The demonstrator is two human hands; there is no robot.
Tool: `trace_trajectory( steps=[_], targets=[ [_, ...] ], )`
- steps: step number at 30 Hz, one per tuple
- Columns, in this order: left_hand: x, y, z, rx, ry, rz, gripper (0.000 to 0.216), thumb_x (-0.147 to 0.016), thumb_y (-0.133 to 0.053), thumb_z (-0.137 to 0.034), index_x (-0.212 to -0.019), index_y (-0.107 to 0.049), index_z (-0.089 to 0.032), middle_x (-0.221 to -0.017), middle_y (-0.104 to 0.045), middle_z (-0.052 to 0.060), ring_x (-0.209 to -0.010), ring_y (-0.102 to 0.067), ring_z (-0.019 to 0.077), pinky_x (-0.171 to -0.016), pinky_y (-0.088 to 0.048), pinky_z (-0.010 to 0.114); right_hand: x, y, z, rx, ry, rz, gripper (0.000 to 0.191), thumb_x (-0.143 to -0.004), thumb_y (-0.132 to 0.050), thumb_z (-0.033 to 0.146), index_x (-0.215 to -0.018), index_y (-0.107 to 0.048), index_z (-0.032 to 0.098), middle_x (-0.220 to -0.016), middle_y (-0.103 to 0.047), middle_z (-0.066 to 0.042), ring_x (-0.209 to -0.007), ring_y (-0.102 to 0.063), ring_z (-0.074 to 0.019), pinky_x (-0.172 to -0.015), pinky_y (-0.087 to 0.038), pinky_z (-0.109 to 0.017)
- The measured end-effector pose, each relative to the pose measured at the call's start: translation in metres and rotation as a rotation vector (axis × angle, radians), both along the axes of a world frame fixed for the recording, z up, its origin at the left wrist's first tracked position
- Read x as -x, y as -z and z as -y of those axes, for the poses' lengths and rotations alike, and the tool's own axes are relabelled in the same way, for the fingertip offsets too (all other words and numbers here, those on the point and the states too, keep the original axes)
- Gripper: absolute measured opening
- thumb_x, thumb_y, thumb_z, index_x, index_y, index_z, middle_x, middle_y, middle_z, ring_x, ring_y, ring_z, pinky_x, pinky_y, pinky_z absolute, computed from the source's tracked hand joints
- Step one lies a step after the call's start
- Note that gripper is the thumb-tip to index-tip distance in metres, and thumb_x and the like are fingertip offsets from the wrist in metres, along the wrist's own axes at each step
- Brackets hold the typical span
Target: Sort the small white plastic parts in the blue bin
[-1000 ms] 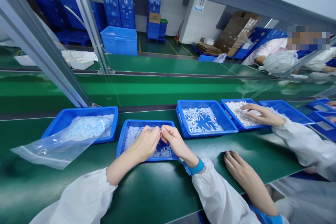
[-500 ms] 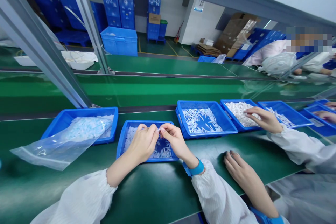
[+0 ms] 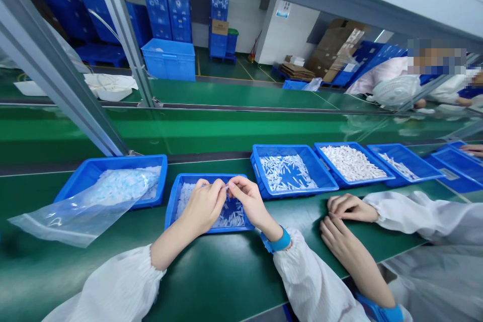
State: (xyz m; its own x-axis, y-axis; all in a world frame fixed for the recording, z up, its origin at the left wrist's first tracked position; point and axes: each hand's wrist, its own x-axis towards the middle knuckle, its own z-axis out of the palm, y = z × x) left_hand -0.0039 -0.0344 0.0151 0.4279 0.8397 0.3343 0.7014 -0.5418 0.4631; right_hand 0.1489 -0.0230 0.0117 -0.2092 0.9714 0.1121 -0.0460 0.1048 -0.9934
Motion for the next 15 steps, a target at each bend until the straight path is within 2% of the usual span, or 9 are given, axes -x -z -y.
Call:
trace_trajectory(
  steps=[5, 7, 9, 12, 15],
  targets=[
    [0.000, 0.000, 0.001, -0.003, -0.007, 0.004, 0.026, -0.099, -0.023, -0.025, -0.085, -0.046, -0.020, -0.077, -0.065, 0.002, -0.068, -0.054, 0.0183, -0.078, -0.039, 0.038, 0.001, 0.000, 0.001, -0.009, -0.004, -0.021, 0.019, -0.083, -0.061, 0.037, -0.075, -0.059, 0.019, -0.067, -0.054, 0.000, -0.064, -0.050, -0.0143, -0.065, -0.041, -0.027],
    [0.000, -0.001, 0.002, -0.008, -0.021, 0.014, 0.025, -0.099, -0.025, -0.026, -0.087, -0.047, -0.020, -0.077, -0.065, 0.002, -0.069, -0.054, 0.0187, -0.077, -0.039, 0.037, 0.001, 0.001, 0.004, -0.061, 0.068, 0.021, 0.018, -0.084, -0.060, 0.036, -0.077, -0.060, 0.019, -0.068, -0.055, 0.000, -0.065, -0.051, -0.0151, -0.065, -0.042, -0.028],
    [-0.001, -0.003, 0.002, -0.009, -0.038, 0.026, 0.023, -0.098, -0.027, -0.027, -0.091, -0.048, -0.019, -0.073, -0.064, 0.001, -0.069, -0.054, 0.0190, -0.077, -0.039, 0.037, -0.001, 0.002, 0.008, -0.185, 0.283, 0.083, 0.018, -0.087, -0.057, 0.036, -0.081, -0.061, 0.019, -0.072, -0.056, -0.002, -0.068, -0.052, -0.0164, -0.068, -0.042, -0.030],
    [-0.001, -0.003, 0.002, 0.006, -0.048, 0.035, 0.021, -0.098, -0.029, -0.026, -0.095, -0.048, -0.019, -0.066, -0.062, -0.001, -0.065, -0.052, 0.0182, -0.077, -0.038, 0.037, -0.009, 0.001, 0.008, -0.426, 0.704, 0.170, 0.019, -0.091, -0.051, 0.034, -0.084, -0.059, 0.019, -0.078, -0.056, -0.004, -0.074, -0.052, -0.0178, -0.073, -0.042, -0.032],
    [-0.001, -0.002, 0.001, 0.022, -0.047, 0.040, 0.021, -0.098, -0.029, -0.025, -0.095, -0.048, -0.018, -0.064, -0.062, -0.002, -0.062, -0.051, 0.0172, -0.077, -0.038, 0.037, -0.023, -0.004, -0.002, -0.526, 0.966, 0.213, 0.018, -0.091, -0.050, 0.033, -0.085, -0.058, 0.018, -0.083, -0.056, -0.005, -0.080, -0.051, -0.0188, -0.077, -0.041, -0.034]
  ],
)
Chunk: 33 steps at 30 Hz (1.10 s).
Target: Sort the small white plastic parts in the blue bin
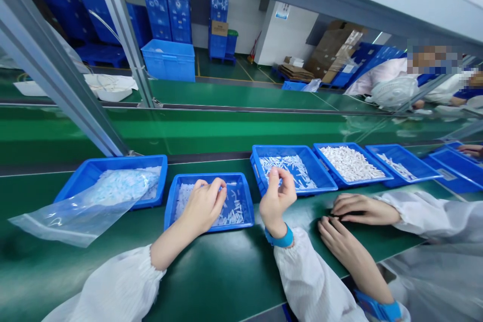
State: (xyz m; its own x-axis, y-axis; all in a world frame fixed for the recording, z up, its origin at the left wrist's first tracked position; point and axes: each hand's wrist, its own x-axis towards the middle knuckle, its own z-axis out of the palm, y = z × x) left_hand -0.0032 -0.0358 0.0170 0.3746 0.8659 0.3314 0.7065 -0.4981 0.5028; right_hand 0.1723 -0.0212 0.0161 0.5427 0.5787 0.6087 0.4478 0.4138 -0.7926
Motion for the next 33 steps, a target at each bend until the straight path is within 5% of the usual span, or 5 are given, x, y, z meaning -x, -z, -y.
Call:
trace_trajectory(
  steps=[6, 12, 17, 22, 33],
  targets=[
    [-0.001, 0.004, -0.001, -0.015, -0.005, -0.022, 0.021, -0.098, -0.029, -0.024, -0.095, -0.049, -0.019, -0.065, -0.062, -0.002, -0.063, -0.052, 0.0176, -0.076, -0.037, 0.036, -0.014, -0.001, -0.021, -0.015, 0.121, -0.083, 0.030, -0.084, -0.056, 0.023, -0.112, -0.044, 0.018, -0.089, -0.048, -0.002, -0.081, -0.047, -0.0161, -0.079, -0.039, -0.032],
    [-0.003, 0.009, -0.002, -0.042, -0.005, -0.119, 0.025, -0.098, -0.028, -0.021, -0.091, -0.051, -0.018, -0.072, -0.065, 0.001, -0.065, -0.056, 0.0185, -0.074, -0.036, 0.036, 0.004, 0.019, -0.010, 0.064, -0.245, 0.153, 0.010, -0.087, -0.052, 0.018, -0.096, -0.053, 0.019, -0.084, -0.052, -0.001, -0.079, -0.050, -0.0162, -0.077, -0.041, -0.032],
    [-0.003, 0.013, -0.003, -0.023, -0.013, -0.184, 0.026, -0.097, -0.029, -0.020, -0.091, -0.053, -0.018, -0.076, -0.068, 0.003, -0.069, -0.060, 0.0196, -0.074, -0.037, 0.036, 0.009, 0.020, -0.005, 0.277, -0.648, 0.490, 0.025, -0.080, -0.050, 0.006, -0.098, -0.059, 0.020, -0.082, -0.058, -0.002, -0.078, -0.052, -0.0171, -0.075, -0.042, -0.031],
    [-0.002, 0.016, -0.004, -0.065, -0.001, -0.181, 0.025, -0.096, -0.031, -0.019, -0.090, -0.056, -0.017, -0.075, -0.068, 0.004, -0.068, -0.061, 0.0196, -0.074, -0.038, 0.037, 0.008, 0.020, -0.011, 0.408, -0.736, 0.484, 0.029, -0.073, -0.052, 0.002, -0.093, -0.063, 0.019, -0.078, -0.061, 0.000, -0.076, -0.054, -0.0168, -0.077, -0.040, -0.032],
    [-0.003, 0.011, 0.015, -0.779, 0.165, 0.024, 0.011, -0.085, -0.050, -0.008, -0.082, -0.060, -0.013, -0.057, -0.059, 0.000, -0.052, -0.046, 0.0118, -0.078, -0.043, 0.040, 0.007, 0.022, -0.011, 0.304, -0.773, 0.433, 0.020, -0.073, -0.055, 0.004, -0.079, -0.066, 0.020, -0.074, -0.059, 0.001, -0.072, -0.054, -0.0151, -0.073, -0.040, -0.029]
  ],
)
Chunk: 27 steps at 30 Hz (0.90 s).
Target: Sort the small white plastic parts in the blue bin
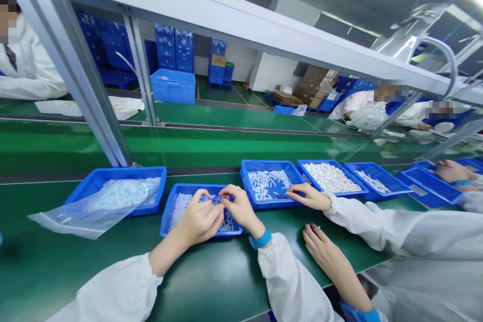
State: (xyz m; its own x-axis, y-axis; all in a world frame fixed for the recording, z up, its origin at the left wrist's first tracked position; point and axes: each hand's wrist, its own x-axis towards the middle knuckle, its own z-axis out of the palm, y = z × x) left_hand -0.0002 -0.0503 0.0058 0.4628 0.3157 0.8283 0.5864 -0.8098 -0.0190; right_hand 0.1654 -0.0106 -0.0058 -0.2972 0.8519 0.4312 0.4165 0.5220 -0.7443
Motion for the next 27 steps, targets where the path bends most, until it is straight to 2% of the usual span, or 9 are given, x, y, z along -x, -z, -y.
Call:
trace_trajectory(
  steps=[2, 4, 8, 11, 14, 19, 23, 25, 27],
  targets=[
    [0.000, 0.004, 0.009, -0.075, -0.017, -0.001, 0.010, -0.082, -0.053, -0.006, -0.087, -0.061, -0.011, -0.057, -0.059, 0.001, -0.052, -0.046, 0.0120, -0.077, -0.044, 0.041, 0.000, 0.003, 0.001, -0.022, 0.020, -0.058, 0.017, -0.074, -0.054, 0.007, -0.077, -0.065, 0.019, -0.074, -0.058, 0.001, -0.070, -0.055, -0.0145, -0.070, -0.043, -0.027],
    [-0.002, 0.013, 0.022, -0.077, -0.044, 0.023, 0.012, -0.081, -0.054, -0.005, -0.090, -0.061, -0.010, -0.059, -0.059, 0.001, -0.053, -0.046, 0.0124, -0.076, -0.045, 0.041, -0.001, 0.006, 0.001, -0.056, 0.049, -0.114, 0.014, -0.075, -0.053, 0.009, -0.073, -0.063, 0.019, -0.074, -0.059, 0.000, -0.071, -0.056, -0.0146, -0.068, -0.044, -0.026],
    [-0.011, 0.038, 0.056, 0.065, -0.077, 0.096, 0.016, -0.083, -0.049, -0.006, -0.088, -0.061, -0.015, -0.061, -0.058, 0.002, -0.062, -0.049, 0.0154, -0.076, -0.046, 0.041, -0.005, 0.012, 0.002, -0.155, 0.161, -0.212, 0.014, -0.078, -0.052, 0.012, -0.068, -0.060, 0.019, -0.074, -0.058, -0.001, -0.073, -0.056, -0.0155, -0.069, -0.045, -0.028],
    [-0.016, 0.051, 0.085, 0.147, -0.091, 0.118, 0.021, -0.084, -0.044, -0.004, -0.085, -0.060, -0.016, -0.060, -0.057, 0.000, -0.062, -0.049, 0.0141, -0.087, -0.045, 0.048, -0.010, 0.016, 0.009, -0.229, 0.219, -0.257, 0.014, -0.079, -0.052, 0.014, -0.068, -0.059, 0.019, -0.073, -0.057, -0.002, -0.073, -0.056, -0.0160, -0.069, -0.045, -0.029],
    [-0.016, 0.058, 0.114, 0.186, -0.180, 0.181, 0.022, -0.084, -0.042, -0.004, -0.085, -0.060, -0.017, -0.061, -0.056, 0.000, -0.063, -0.049, 0.0139, -0.093, -0.041, 0.053, -0.011, 0.021, 0.022, -0.290, 0.196, -0.253, 0.014, -0.079, -0.053, 0.015, -0.067, -0.059, 0.019, -0.072, -0.057, -0.002, -0.071, -0.056, -0.0161, -0.068, -0.045, -0.030],
    [-0.008, 0.069, 0.158, 0.192, -0.288, 0.129, 0.027, -0.081, -0.038, -0.003, -0.090, -0.060, -0.017, -0.061, -0.056, 0.002, -0.065, -0.050, 0.0167, -0.084, -0.049, 0.050, -0.011, 0.023, 0.045, -0.403, 0.156, -0.224, 0.016, -0.080, -0.054, 0.019, -0.067, -0.062, 0.020, -0.072, -0.059, -0.003, -0.069, -0.058, -0.0182, -0.066, -0.048, -0.033],
    [0.002, 0.093, 0.205, 0.142, -0.376, 0.241, 0.028, -0.080, -0.039, -0.004, -0.090, -0.060, -0.020, -0.064, -0.056, 0.005, -0.067, -0.051, 0.0198, -0.074, -0.052, 0.048, -0.017, 0.020, 0.074, -0.528, 0.248, -0.270, 0.012, -0.080, -0.058, 0.019, -0.069, -0.064, 0.022, -0.072, -0.061, -0.006, -0.071, -0.058, -0.0227, -0.070, -0.048, -0.041],
    [0.010, 0.110, 0.233, 0.104, -0.428, 0.320, 0.029, -0.079, -0.041, -0.004, -0.094, -0.060, -0.021, -0.070, -0.057, 0.006, -0.070, -0.053, 0.0217, -0.072, -0.052, 0.049, -0.024, 0.025, 0.100, -0.579, 0.283, -0.296, 0.011, -0.078, -0.062, 0.019, -0.069, -0.064, 0.024, -0.071, -0.061, -0.006, -0.069, -0.058, -0.0241, -0.068, -0.048, -0.044],
    [0.020, 0.128, 0.260, 0.143, -0.495, 0.381, 0.030, -0.080, -0.041, -0.005, -0.095, -0.060, -0.022, -0.076, -0.058, 0.007, -0.074, -0.056, 0.0232, -0.073, -0.052, 0.050, -0.032, 0.037, 0.136, -0.623, 0.299, -0.297, 0.011, -0.076, -0.065, 0.018, -0.070, -0.065, 0.027, -0.071, -0.062, -0.006, -0.067, -0.059, -0.0251, -0.066, -0.049, -0.045]
  ],
)
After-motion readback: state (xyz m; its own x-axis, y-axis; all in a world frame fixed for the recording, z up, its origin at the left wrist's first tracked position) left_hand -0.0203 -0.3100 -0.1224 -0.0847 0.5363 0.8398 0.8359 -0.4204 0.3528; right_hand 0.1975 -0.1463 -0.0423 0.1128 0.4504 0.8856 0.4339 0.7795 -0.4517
